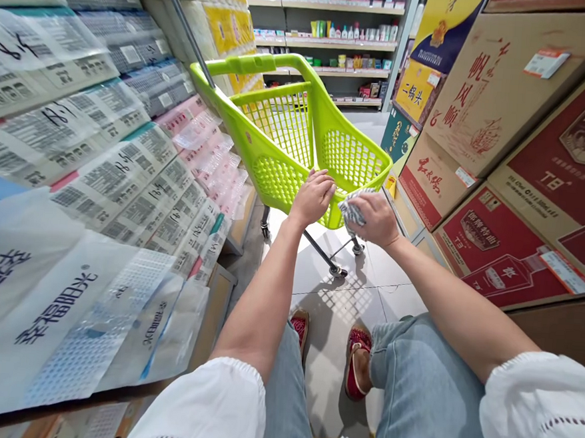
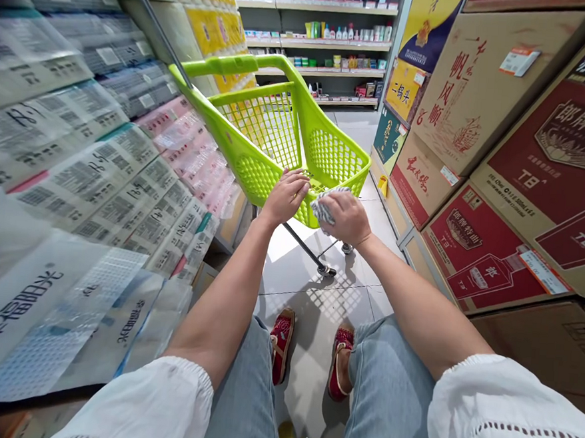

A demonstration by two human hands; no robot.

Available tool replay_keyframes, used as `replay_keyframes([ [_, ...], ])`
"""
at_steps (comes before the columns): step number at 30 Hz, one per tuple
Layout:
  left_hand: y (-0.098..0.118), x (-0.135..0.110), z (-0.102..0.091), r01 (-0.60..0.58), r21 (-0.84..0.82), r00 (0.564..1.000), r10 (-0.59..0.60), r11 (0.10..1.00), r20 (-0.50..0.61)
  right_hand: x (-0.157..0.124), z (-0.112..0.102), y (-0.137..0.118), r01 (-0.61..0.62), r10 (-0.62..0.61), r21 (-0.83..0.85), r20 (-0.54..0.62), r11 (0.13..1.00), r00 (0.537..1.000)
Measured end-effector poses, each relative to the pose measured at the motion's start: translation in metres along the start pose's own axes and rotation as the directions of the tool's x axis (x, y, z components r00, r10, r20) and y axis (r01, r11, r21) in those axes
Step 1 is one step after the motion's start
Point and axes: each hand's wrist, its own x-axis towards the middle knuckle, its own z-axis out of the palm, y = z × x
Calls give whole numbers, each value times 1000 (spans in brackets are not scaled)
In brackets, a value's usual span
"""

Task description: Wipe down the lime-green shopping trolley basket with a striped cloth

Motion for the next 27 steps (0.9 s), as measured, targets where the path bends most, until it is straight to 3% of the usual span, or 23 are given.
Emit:
replay_keyframes([
  [2,9,1,0,26,40,999,-25,999,-24,10,-9,3,-119,120,15,-161,993,980],
  [4,20,2,4,44,73,998,-42,996,-36,19,-8,3,-184,187,36,-237,982,953],
  [8,35,3,19,86,112,996,-84,990,-22,31,7,-2,-228,233,49,-164,972,959],
  [11,34,1,27,99,126,995,-95,987,-40,32,13,9,-263,265,34,-103,964,959],
  [17,26,-2,31,38,136,998,-31,990,-59,29,8,44,-420,418,10,-136,907,898],
  [24,26,-5,31,57,135,996,-46,989,-82,38,0,-1,-281,283,93,-1,955,959],
  [27,25,-5,27,48,128,997,-40,991,-71,43,-2,2,-312,311,80,23,947,950],
])
